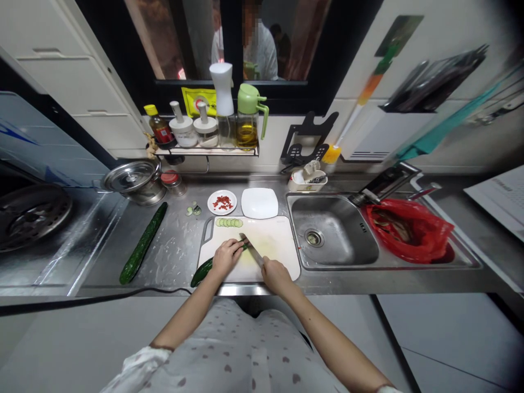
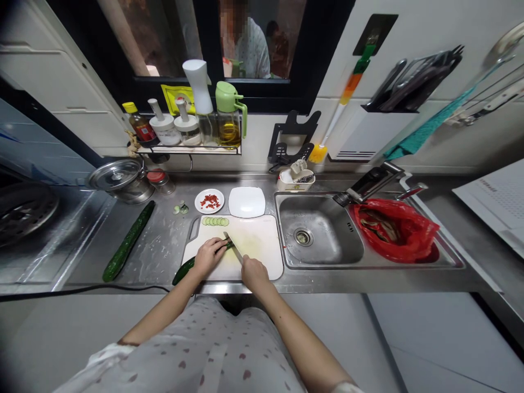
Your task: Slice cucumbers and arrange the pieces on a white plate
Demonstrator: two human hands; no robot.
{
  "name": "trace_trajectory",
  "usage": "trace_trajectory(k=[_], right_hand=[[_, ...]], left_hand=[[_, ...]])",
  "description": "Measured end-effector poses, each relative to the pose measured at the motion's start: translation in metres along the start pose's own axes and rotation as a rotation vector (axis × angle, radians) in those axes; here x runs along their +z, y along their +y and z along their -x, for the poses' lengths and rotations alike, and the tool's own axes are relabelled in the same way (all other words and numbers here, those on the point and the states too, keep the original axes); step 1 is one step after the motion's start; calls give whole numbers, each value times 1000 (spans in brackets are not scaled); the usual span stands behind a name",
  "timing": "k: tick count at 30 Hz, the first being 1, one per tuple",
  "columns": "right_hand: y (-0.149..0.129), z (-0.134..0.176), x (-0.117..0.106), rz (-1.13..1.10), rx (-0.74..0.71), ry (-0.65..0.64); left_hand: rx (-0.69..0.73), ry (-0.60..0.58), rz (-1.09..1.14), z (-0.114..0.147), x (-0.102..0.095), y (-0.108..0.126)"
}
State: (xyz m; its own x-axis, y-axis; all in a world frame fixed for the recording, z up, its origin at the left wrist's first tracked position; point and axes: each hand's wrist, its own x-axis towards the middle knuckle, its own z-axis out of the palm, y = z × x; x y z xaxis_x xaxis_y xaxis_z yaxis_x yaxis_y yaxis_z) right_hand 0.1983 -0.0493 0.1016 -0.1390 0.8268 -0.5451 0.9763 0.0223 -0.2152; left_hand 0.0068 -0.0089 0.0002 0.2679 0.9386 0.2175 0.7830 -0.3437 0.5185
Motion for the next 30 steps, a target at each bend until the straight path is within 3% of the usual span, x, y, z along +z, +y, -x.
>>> trace_trajectory(k=[19, 30], right_hand=[[10, 8, 4, -1, -18, -29], [0, -3, -1, 14, -41, -31]], left_hand=[[-7, -11, 27, 0, 4, -3], [12, -21, 0, -1, 1, 0]])
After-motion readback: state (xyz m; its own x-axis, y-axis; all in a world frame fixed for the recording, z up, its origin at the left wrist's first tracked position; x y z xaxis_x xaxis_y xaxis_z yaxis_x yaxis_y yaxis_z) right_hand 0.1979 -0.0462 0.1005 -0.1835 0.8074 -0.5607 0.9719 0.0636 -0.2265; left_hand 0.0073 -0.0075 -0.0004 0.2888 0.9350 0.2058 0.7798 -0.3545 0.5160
